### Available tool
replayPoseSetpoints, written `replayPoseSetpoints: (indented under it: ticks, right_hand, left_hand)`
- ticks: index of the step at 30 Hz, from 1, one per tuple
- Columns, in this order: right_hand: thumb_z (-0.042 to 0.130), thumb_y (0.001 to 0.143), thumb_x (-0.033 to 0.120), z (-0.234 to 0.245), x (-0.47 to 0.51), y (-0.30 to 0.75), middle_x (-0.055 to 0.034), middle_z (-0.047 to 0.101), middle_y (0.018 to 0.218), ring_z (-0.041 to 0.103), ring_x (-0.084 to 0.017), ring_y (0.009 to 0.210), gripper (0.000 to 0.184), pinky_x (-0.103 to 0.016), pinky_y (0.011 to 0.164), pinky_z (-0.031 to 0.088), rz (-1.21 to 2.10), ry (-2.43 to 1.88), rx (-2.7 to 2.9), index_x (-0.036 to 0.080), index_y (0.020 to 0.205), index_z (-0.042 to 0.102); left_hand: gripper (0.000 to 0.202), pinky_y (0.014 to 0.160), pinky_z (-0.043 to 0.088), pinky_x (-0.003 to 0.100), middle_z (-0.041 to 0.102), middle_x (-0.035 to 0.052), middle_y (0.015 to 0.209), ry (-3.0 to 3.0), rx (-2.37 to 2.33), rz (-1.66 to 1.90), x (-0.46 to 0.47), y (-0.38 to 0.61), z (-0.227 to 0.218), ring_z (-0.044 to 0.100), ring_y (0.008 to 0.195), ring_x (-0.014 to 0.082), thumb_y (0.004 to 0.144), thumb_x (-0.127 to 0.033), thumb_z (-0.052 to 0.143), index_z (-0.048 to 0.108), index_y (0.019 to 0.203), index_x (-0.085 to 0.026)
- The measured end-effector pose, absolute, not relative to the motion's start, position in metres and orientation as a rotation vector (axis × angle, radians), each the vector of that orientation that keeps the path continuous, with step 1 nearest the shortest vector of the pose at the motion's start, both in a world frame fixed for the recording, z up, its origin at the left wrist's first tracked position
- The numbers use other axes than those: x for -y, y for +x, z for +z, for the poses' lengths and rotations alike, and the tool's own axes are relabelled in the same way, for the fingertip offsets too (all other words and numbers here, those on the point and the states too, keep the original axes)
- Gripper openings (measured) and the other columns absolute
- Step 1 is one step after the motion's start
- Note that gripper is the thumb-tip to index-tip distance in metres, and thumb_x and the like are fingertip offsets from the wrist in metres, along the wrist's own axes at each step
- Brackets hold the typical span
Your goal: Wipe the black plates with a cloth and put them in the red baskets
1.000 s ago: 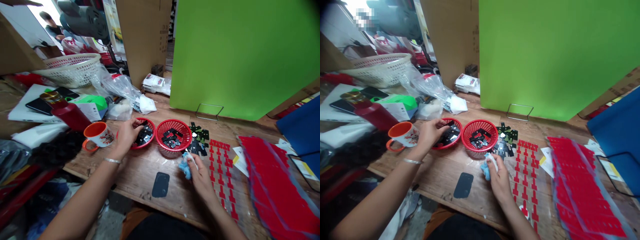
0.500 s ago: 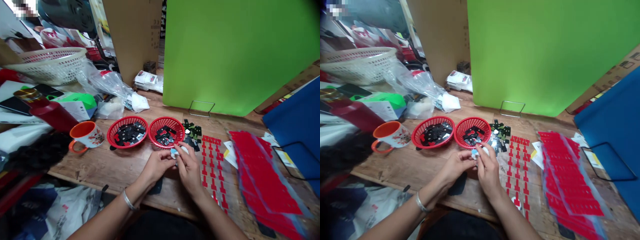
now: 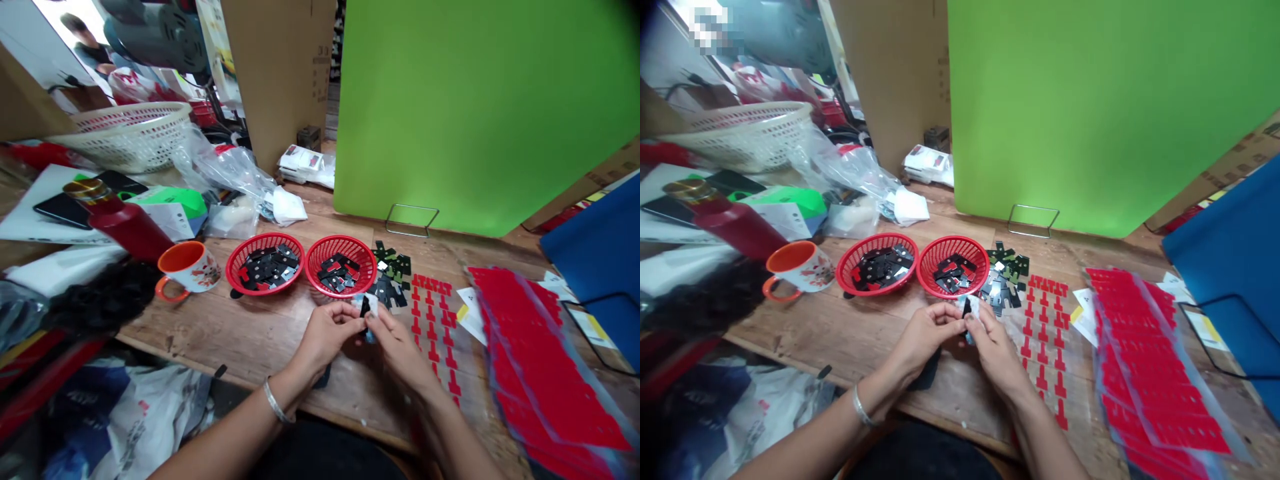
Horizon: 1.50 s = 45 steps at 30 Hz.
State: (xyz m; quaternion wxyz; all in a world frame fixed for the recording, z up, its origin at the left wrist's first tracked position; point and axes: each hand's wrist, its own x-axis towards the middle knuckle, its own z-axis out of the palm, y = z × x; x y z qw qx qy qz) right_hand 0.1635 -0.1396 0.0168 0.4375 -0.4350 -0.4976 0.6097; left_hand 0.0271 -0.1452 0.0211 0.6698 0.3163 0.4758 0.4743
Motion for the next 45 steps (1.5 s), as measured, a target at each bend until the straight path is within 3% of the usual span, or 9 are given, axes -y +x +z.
replayPoseSetpoints:
  ticks: [3, 8, 13, 19, 24, 29, 33, 39, 45]
  right_hand:
    - [0.052, 0.087, 0.044, 0.018, 0.142, 0.168, -0.0006, 0.054, 0.076, 0.050, -0.013, 0.062, 0.026, -0.022, 0.050, 0.046, 1.529, -1.118, 1.383, 0.020, 0.088, 0.064]
    - [0.051, 0.087, 0.045, 0.023, 0.143, 0.172, 0.0014, 0.044, 0.063, 0.045, -0.013, 0.060, 0.036, -0.020, 0.049, 0.040, 0.999, -1.370, 1.561, 0.018, 0.063, 0.052]
    - [0.047, 0.087, 0.053, 0.022, 0.143, 0.172, 0.0017, 0.045, 0.061, 0.046, -0.013, 0.051, 0.039, -0.020, 0.039, 0.039, 1.132, -1.435, 1.411, 0.018, 0.072, 0.056]
    - [0.050, 0.087, 0.048, 0.017, 0.144, 0.172, -0.0001, 0.051, 0.066, 0.050, -0.013, 0.057, 0.036, -0.021, 0.047, 0.040, 1.098, -1.373, 1.500, 0.018, 0.070, 0.058]
    - [0.050, 0.089, 0.041, 0.017, 0.147, 0.166, -0.0026, 0.055, 0.077, 0.053, -0.016, 0.071, 0.030, -0.023, 0.056, 0.042, 1.103, -1.290, 1.572, 0.018, 0.074, 0.062]
    - [0.051, 0.088, 0.041, 0.013, 0.149, 0.163, -0.0017, 0.056, 0.079, 0.052, -0.016, 0.071, 0.025, -0.023, 0.056, 0.042, 1.139, -1.327, 1.549, 0.020, 0.084, 0.063]
    - [0.054, 0.086, 0.041, 0.013, 0.148, 0.165, 0.0018, 0.057, 0.075, 0.050, -0.013, 0.060, 0.023, -0.023, 0.054, 0.042, 1.095, -1.432, 1.458, 0.022, 0.098, 0.057]
    - [0.046, 0.091, 0.031, 0.023, 0.146, 0.152, -0.0061, 0.057, 0.115, 0.053, -0.021, 0.109, 0.024, -0.037, 0.097, 0.040, 0.855, -1.243, 1.498, 0.023, 0.107, 0.062]
    - [0.039, 0.091, 0.017, 0.015, 0.149, 0.141, -0.0021, 0.015, 0.153, 0.023, -0.026, 0.138, 0.046, -0.049, 0.110, 0.024, 0.712, -1.063, 1.854, 0.030, 0.135, 0.046]
  left_hand:
    - [0.027, 0.056, 0.048, 0.025, 0.066, 0.0034, 0.067, 0.772, -1.108, 1.077, 0.147, 0.029, 0.025, 0.060, 0.054, 0.0133, 0.059, -0.027, 0.079, 0.062, 0.072, -0.010]
    - [0.020, 0.061, 0.046, 0.022, 0.066, 0.0033, 0.068, 0.969, -1.272, 1.234, 0.128, 0.013, 0.036, 0.059, 0.061, 0.0124, 0.062, -0.024, 0.075, 0.066, 0.074, -0.011]
    - [0.022, 0.068, 0.046, 0.025, 0.069, 0.0054, 0.081, 1.496, -1.647, 1.323, 0.086, -0.040, 0.051, 0.062, 0.071, 0.0162, 0.071, -0.033, 0.068, 0.069, 0.084, -0.015]
    - [0.026, 0.080, 0.044, 0.030, 0.070, 0.0097, 0.096, 1.920, -2.221, 0.623, 0.049, -0.116, 0.051, 0.063, 0.088, 0.0229, 0.083, -0.029, 0.052, 0.070, 0.098, -0.018]
    - [0.025, 0.076, 0.045, 0.036, 0.068, 0.0202, 0.086, 1.812, -2.416, 0.236, 0.035, -0.151, 0.038, 0.063, 0.083, 0.0310, 0.077, -0.027, 0.058, 0.071, 0.085, -0.008]
    - [0.024, 0.079, 0.044, 0.035, 0.069, 0.0155, 0.087, 1.838, -2.487, 0.387, 0.042, -0.154, 0.037, 0.062, 0.087, 0.0298, 0.075, -0.029, 0.060, 0.070, 0.089, -0.013]
    - [0.025, 0.071, 0.047, 0.033, 0.069, 0.0090, 0.075, 1.611, -2.345, 0.909, 0.060, -0.137, 0.047, 0.064, 0.074, 0.0250, 0.069, -0.034, 0.067, 0.070, 0.084, -0.014]
    - [0.048, 0.059, 0.050, 0.028, 0.069, 0.0063, 0.072, 0.825, -1.359, 1.129, 0.108, -0.052, 0.042, 0.061, 0.057, 0.0149, 0.053, -0.035, 0.081, 0.067, 0.092, -0.011]
    - [0.024, 0.061, 0.046, 0.020, 0.068, 0.0050, 0.072, 0.810, -1.093, 1.095, 0.133, 0.007, 0.034, 0.059, 0.063, 0.0114, 0.059, -0.024, 0.078, 0.071, 0.077, -0.010]
